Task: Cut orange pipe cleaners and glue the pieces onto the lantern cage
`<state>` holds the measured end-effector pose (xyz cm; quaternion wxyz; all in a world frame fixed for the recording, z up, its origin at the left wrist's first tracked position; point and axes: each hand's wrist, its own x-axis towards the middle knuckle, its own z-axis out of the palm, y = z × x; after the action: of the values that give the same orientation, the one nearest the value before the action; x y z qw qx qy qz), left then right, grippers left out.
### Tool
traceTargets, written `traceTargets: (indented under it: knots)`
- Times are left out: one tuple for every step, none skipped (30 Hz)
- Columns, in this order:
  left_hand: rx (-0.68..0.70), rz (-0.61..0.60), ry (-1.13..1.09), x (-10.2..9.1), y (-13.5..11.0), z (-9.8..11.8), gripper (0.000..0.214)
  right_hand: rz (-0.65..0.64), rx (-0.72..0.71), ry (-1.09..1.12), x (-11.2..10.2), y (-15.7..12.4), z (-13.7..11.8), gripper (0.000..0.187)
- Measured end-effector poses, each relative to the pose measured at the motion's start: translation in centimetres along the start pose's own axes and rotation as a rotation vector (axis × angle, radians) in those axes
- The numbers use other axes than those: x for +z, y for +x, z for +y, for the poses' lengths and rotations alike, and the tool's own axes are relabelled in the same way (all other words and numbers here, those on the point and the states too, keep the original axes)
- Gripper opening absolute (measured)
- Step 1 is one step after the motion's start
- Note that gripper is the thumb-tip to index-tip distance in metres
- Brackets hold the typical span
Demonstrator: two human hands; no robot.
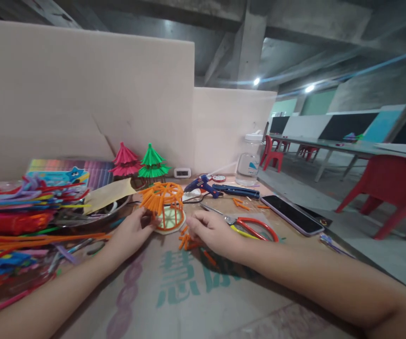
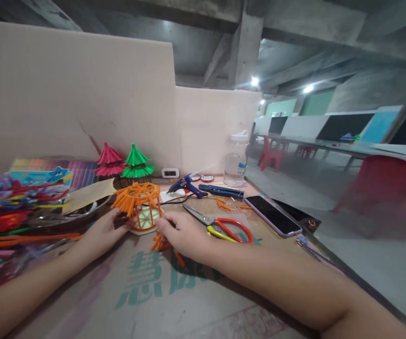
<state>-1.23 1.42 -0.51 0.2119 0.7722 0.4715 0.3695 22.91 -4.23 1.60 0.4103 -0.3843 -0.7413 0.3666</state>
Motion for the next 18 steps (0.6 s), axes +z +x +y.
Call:
traceTargets:
  knots:
    - [-0.001,0.004,-0.007,0.0,0.0,0.0,0.038,-0.005,-0.002,0.007,0.0,0.0,-0.1,0.026]
    - [-0.003,0.007,-0.01,0.0,0.0,0.1,0.038,-0.012,0.01,0.006,0.0,0.1,-0.3,0.019]
    - [-0.005,0.011,-0.008,0.0,0.0,0.1,0.038,-0.016,0.031,-0.002,0.0,0.2,-0.5,0.014]
    - [-0.005,0.011,-0.003,0.0,0.0,0.1,0.038,-0.019,0.047,-0.02,-0.2,0.4,-0.7,0.013]
    - [-0.005,0.012,0.004,0.0,-0.1,0.1,0.037,-0.026,0.048,-0.042,-0.6,0.6,-0.9,0.014]
    - [-0.002,0.009,0.011,0.0,-0.1,0.1,0.036,-0.036,0.033,-0.069,-1.1,1.0,-1.1,0.017]
    - [-0.001,0.006,0.019,-0.1,-0.2,0.1,0.036,-0.044,0.004,-0.104,-1.8,1.4,-1.1,0.021]
    - [-0.001,0.007,0.026,-0.1,-0.2,0.2,0.035,-0.067,-0.028,-0.153,-2.7,1.9,-1.0,0.025]
    - [-0.006,0.005,0.036,-0.1,-0.3,0.3,0.034,-0.078,-0.05,-0.213,-3.7,2.4,-0.8,0.031]
    - [-0.013,0.012,0.044,-0.1,-0.3,0.4,0.034,-0.047,-0.034,-0.328,-4.8,3.0,-0.4,0.032]
    - [-0.019,0.016,0.044,-0.1,-0.4,0.5,0.034,-0.027,0.003,-0.471,-6.1,3.5,0.2,0.027]
    - [-0.021,0.015,0.041,-0.1,-0.4,0.7,0.034,-0.016,0.041,-0.524,-7.3,4.0,0.8,0.02]
    - [-0.022,0.018,0.038,-0.1,-0.4,0.8,0.035,-0.008,0.072,-0.554,-8.5,4.4,1.6,0.016]
    - [-0.025,0.023,0.037,0.0,-0.5,0.9,0.035,0.004,0.107,-0.586,-9.7,4.7,2.4,0.013]
    - [-0.031,0.028,0.041,0.0,-0.5,0.9,0.034,0.028,0.131,-0.616,-10.7,4.9,3.2,0.009]
    - [-0.042,0.039,0.051,0.0,-0.5,0.9,0.034,0.062,0.147,-0.642,-11.5,5.1,3.9,0.008]
    - [-0.05,0.045,0.06,0.1,-0.5,0.9,0.034,0.094,0.158,-0.661,-12.0,5.2,4.6,0.01]
    - [-0.055,0.05,0.059,0.1,-0.5,0.8,0.033,0.119,0.161,-0.669,-12.4,5.3,5.2,0.015]
